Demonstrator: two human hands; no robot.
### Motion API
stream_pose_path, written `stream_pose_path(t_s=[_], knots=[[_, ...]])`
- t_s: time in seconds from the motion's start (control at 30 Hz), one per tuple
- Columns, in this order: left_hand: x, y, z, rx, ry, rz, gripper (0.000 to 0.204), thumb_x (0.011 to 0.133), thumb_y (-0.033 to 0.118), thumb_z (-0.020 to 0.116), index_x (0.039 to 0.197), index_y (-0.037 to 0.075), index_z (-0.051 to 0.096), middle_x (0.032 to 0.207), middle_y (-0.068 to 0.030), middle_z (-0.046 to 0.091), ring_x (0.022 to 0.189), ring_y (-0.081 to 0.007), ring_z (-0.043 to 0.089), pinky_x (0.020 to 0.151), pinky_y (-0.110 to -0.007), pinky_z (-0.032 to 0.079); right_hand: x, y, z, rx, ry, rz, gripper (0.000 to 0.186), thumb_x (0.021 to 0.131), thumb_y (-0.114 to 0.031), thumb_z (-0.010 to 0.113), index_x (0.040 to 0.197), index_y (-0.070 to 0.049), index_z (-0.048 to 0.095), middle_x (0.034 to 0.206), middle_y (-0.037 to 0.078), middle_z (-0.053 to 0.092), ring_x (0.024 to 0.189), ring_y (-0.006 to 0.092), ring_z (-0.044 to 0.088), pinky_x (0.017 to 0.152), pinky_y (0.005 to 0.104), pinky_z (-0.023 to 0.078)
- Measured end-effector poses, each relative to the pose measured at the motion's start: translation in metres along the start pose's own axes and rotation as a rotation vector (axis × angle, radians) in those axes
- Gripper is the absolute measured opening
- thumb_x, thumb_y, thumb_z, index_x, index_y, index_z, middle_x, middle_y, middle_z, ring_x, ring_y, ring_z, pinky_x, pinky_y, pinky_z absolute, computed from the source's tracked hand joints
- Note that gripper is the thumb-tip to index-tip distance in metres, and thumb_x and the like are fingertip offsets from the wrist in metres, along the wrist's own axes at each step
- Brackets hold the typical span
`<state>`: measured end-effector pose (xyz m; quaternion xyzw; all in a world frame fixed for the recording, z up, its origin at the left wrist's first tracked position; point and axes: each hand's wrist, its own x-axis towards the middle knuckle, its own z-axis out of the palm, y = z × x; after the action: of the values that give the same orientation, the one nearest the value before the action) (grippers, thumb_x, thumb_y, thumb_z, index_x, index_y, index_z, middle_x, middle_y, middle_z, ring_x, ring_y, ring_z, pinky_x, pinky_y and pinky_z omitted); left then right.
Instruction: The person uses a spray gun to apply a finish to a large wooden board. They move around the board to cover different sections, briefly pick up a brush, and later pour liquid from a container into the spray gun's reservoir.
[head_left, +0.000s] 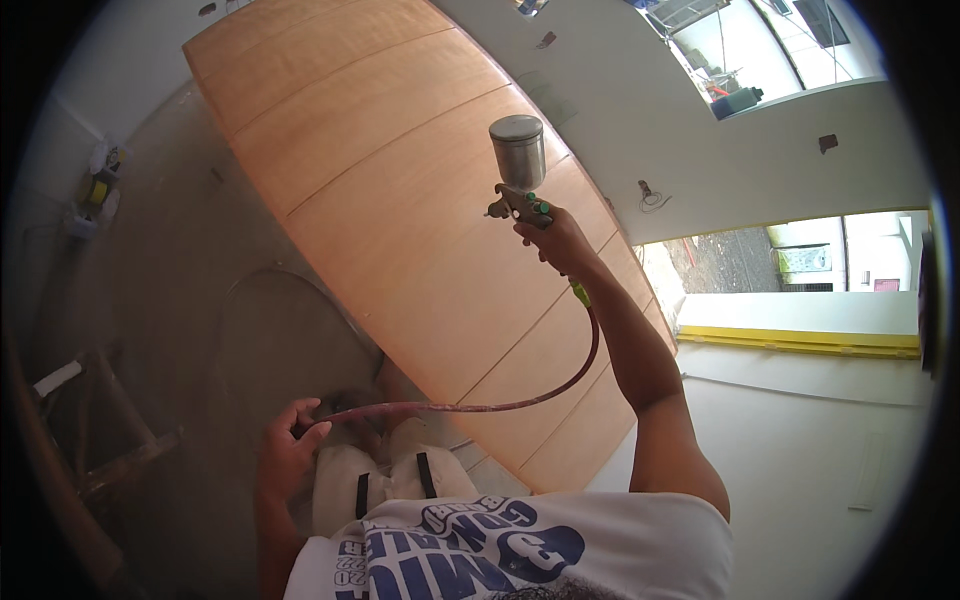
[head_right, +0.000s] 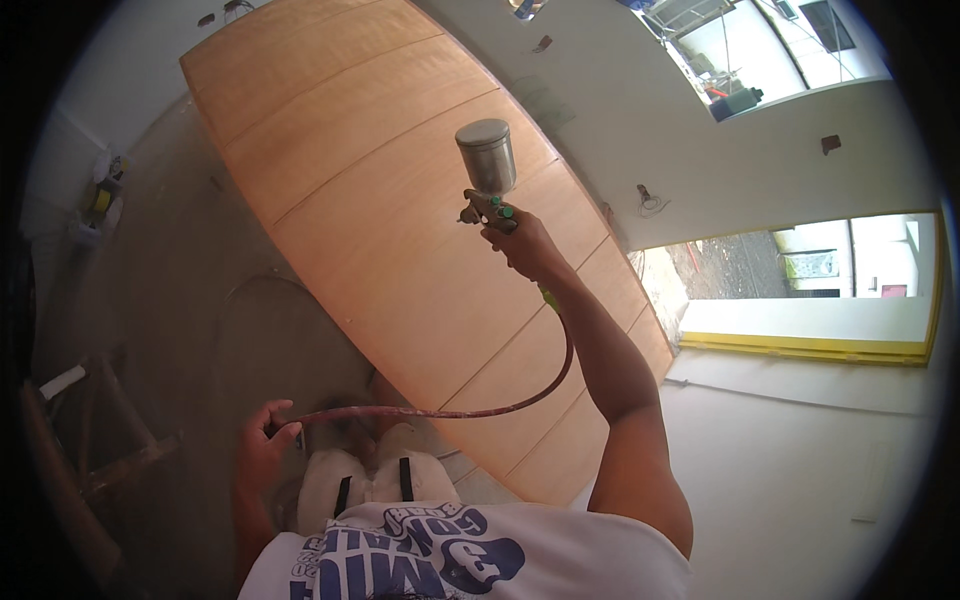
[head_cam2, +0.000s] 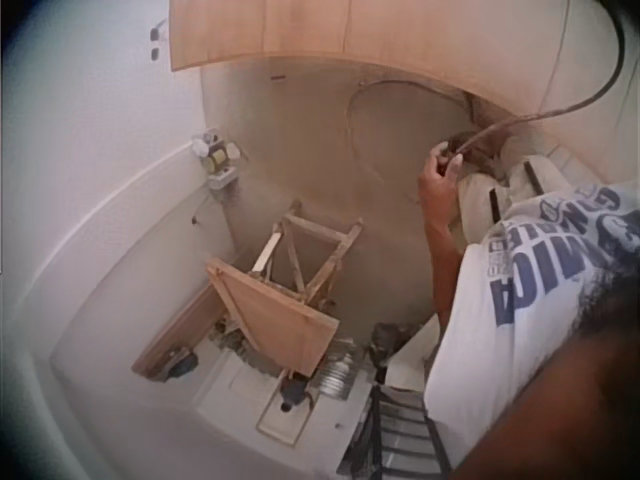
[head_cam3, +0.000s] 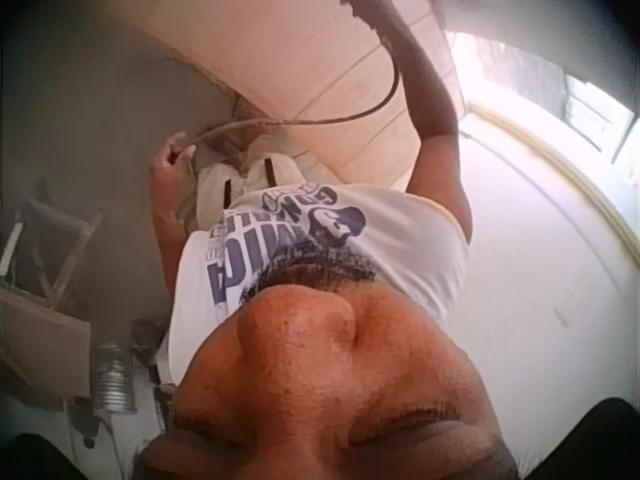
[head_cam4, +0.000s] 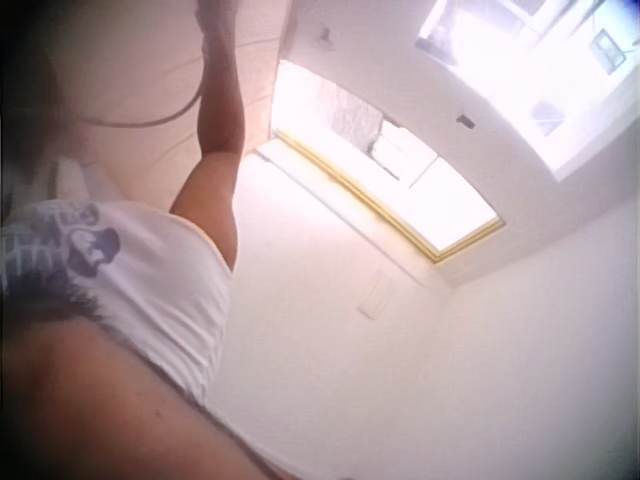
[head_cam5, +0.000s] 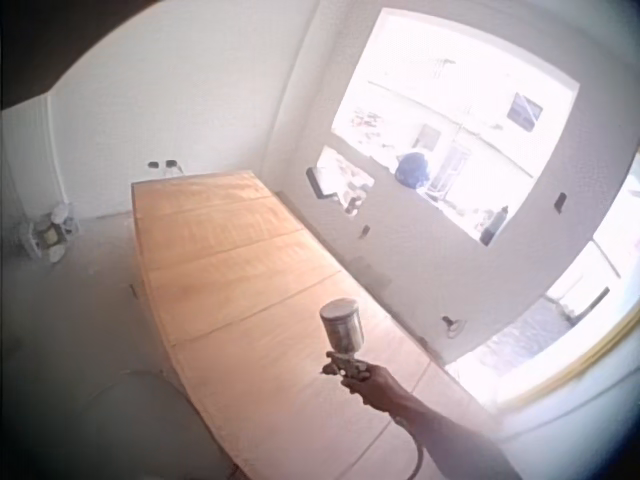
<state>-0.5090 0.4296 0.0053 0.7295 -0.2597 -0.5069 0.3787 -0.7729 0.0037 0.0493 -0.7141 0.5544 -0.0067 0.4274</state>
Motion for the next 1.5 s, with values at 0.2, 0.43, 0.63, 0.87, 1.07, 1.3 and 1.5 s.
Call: stream_pose_path(t_s=[0.2, 0.43, 0.63, 0.87, 1.07, 1.3, 1.5], knots=[[-0.054, -0.033, -0.049, 0.076, 0.0, -0.005, 0.04, 0.086, 0.016, 0.079, 0.122, 0.002, 0.067, 0.08, 0.0007, 0.06, 0.076, -0.0085, 0.054, 0.071, -0.028, 0.048, -0.082, -0.049, 0.08, 0.04, -0.216, -0.014, 0.021, 0.095, -0.021, 0.071, 0.107, -0.005, 0.064, 0.079, 0.001, 0.063, 0.056, 0.0079, 0.052, 0.049, 0.026, 0.043], [-0.074, -0.042, -0.069, 0.098, -0.041, -0.035, 0.043, 0.083, 0.018, 0.082, 0.121, 0.002, 0.068, 0.077, 0.0019, 0.058, 0.073, -0.0077, 0.053, 0.069, -0.027, 0.048, -0.114, -0.044, 0.121, 0.096, -0.443, -0.034, 0.027, 0.096, -0.02, 0.069, 0.114, 0.0, 0.065, 0.083, 0.003, 0.066, 0.063, 0.0084, 0.058, 0.054, 0.0254, 0.048], [-0.037, -0.016, -0.029, 0.124, -0.061, 0.024, 0.044, 0.083, 0.018, 0.083, 0.121, 0.002, 0.068, 0.079, -0.0017, 0.061, 0.074, -0.0095, 0.055, 0.07, -0.029, 0.049, -0.073, -0.018, 0.075, 0.023, -0.192, 0.003, 0.038, 0.096, -0.018, 0.067, 0.131, -0.006, 0.062, 0.079, 0.002, 0.063, 0.063, 0.0101, 0.054, 0.055, 0.0286, 0.046], [0.027, 0.059, 0.035, 0.149, -0.16, 0.004, 0.04, 0.086, 0.017, 0.079, 0.121, 0.002, 0.068, 0.085, -0.0079, 0.067, 0.08, -0.0147, 0.061, 0.075, -0.031, 0.052, 0.033, 0.065, -0.017, -0.063, 0.169, -0.151, 0.043, 0.093, -0.015, 0.068, 0.133, -0.002, 0.06, 0.093, 0.017, 0.071, 0.082, 0.0246, 0.066, 0.076, 0.0378, 0.051], [0.069, 0.09, 0.086, 0.036, -0.213, 0.143, 0.036, 0.089, 0.013, 0.076, 0.12, -0.001, 0.067, 0.093, -0.0095, 0.068, 0.086, -0.0151, 0.065, 0.078, -0.03, 0.052, 0.114, 0.102, -0.1, -0.173, 0.407, -0.112, 0.047, 0.092, -0.016, 0.069, 0.137, -0.005, 0.059, 0.107, 0.024, 0.072, 0.1, 0.0396, 0.069, 0.086, 0.0452, 0.052], [0.082, 0.09, 0.11, -0.136, -0.214, 0.063, 0.033, 0.092, 0.009, 0.073, 0.121, -0.003, 0.065, 0.096, -0.0053, 0.067, 0.088, -0.0115, 0.062, 0.079, -0.027, 0.051, 0.174, 0.149, -0.166, -0.343, 0.664, -0.056, 0.046, 0.093, -0.019, 0.064, 0.138, -0.01, 0.057, 0.109, 0.029, 0.069, 0.108, 0.0485, 0.063, 0.089, 0.0549, 0.05], [0.063, 0.067, 0.084, -0.096, -0.136, -0.003, 0.033, 0.092, 0.012, 0.073, 0.123, 0.001, 0.066, 0.091, -0.003, 0.064, 0.082, -0.0106, 0.058, 0.075, -0.027, 0.049, 0.133, 0.153, -0.138, -0.294, 0.574, -0.19, 0.038, 0.092, -0.023, 0.069, 0.126, -0.005, 0.065, 0.079, 0.013, 0.069, 0.069, 0.0278, 0.067, 0.066, 0.0414, 0.053]])
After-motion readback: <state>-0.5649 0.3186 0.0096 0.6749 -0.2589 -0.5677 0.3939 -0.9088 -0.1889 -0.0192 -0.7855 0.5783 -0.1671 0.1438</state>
